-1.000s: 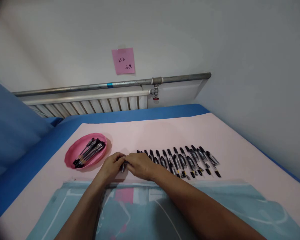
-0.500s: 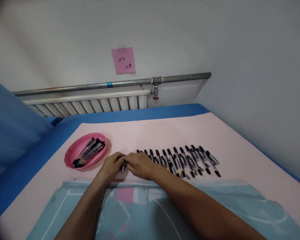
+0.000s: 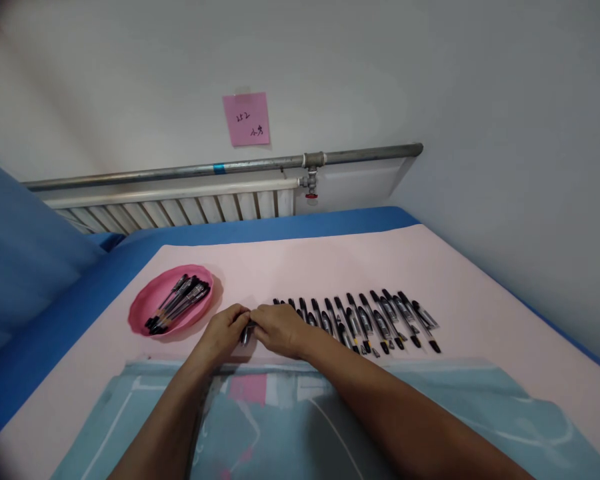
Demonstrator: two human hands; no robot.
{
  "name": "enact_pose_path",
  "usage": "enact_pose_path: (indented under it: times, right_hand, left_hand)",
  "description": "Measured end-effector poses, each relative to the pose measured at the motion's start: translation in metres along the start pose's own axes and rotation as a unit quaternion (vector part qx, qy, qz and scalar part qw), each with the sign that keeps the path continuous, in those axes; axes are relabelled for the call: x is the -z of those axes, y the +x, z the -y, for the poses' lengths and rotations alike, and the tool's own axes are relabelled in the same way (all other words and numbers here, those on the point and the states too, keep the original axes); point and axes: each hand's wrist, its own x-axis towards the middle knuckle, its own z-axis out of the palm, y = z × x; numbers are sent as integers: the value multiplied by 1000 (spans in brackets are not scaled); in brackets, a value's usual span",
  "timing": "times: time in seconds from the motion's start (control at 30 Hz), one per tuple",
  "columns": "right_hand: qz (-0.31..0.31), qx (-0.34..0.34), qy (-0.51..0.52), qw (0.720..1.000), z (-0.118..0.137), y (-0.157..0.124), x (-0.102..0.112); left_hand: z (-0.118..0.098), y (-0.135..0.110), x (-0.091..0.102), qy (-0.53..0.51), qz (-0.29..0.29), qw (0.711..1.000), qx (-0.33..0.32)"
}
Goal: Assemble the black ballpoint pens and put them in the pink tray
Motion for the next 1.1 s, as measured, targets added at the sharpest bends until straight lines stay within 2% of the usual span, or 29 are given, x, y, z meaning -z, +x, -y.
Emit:
enact_pose_path:
  times: [0.27,0.43,0.63,0.8,1.1]
  right_hand:
    - [4,4,5,1000,0,0,-1]
    - [-1,-3,4,1000,0,1,-2]
    - [-14,11,11,1000,-1,0,-2]
    - [-14,12,14,1000,-1,-1,-1]
    - [-16,2,4,1000,-3,0,-2]
  left_hand:
    - [-2,-3,0,81,1,997,-10]
    - [-3,-3,0,83,3,996,-12]
    - [-3,-1,3,18,11,1000,14]
    - [7,1,4,-53,-4,998,40]
    - [14,6,3,-217,13,973,80]
